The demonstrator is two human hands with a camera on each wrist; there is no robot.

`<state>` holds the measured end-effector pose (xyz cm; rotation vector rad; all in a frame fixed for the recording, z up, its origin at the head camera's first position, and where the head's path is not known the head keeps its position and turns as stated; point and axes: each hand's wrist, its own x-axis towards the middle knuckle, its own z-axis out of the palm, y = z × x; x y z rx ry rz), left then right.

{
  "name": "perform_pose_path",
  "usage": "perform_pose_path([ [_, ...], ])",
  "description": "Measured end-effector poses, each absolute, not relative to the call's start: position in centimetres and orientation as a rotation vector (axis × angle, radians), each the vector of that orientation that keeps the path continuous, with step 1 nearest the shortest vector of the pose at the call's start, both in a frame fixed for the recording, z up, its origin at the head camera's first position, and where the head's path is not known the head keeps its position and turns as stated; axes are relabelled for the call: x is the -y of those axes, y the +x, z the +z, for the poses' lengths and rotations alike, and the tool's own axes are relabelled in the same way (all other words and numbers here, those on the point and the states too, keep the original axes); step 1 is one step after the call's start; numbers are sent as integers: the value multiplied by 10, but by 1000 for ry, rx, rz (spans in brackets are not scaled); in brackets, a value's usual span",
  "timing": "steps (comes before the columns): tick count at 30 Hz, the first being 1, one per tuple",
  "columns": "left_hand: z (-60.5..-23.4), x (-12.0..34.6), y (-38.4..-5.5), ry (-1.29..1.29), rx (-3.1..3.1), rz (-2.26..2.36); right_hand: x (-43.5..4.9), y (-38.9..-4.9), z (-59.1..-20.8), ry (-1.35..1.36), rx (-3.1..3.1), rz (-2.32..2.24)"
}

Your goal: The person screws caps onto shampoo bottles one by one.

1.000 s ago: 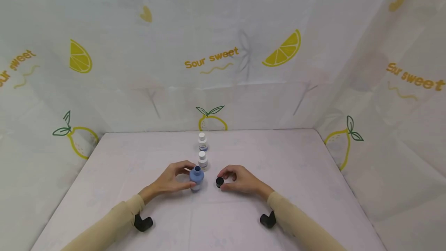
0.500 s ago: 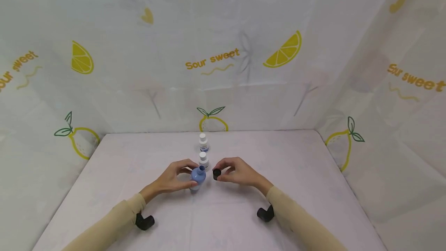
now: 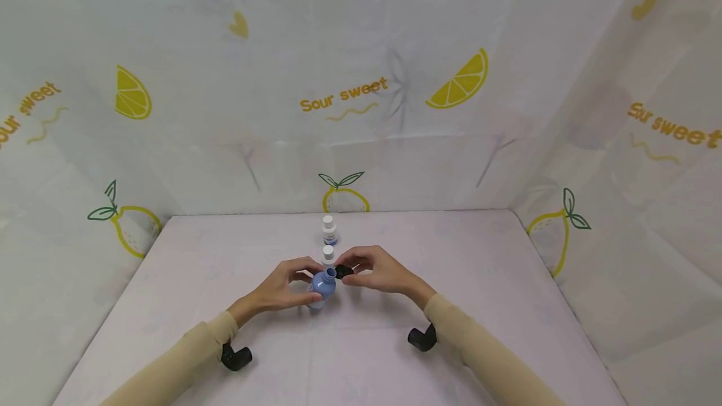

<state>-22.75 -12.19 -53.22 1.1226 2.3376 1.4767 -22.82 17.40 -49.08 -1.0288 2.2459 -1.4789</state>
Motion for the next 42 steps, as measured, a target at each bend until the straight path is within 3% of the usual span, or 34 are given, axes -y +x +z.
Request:
perform_pose_path([
  [42, -542, 124, -229, 1196, -2343, 1470, -155, -225, -494, -1167, -2157, -1556],
])
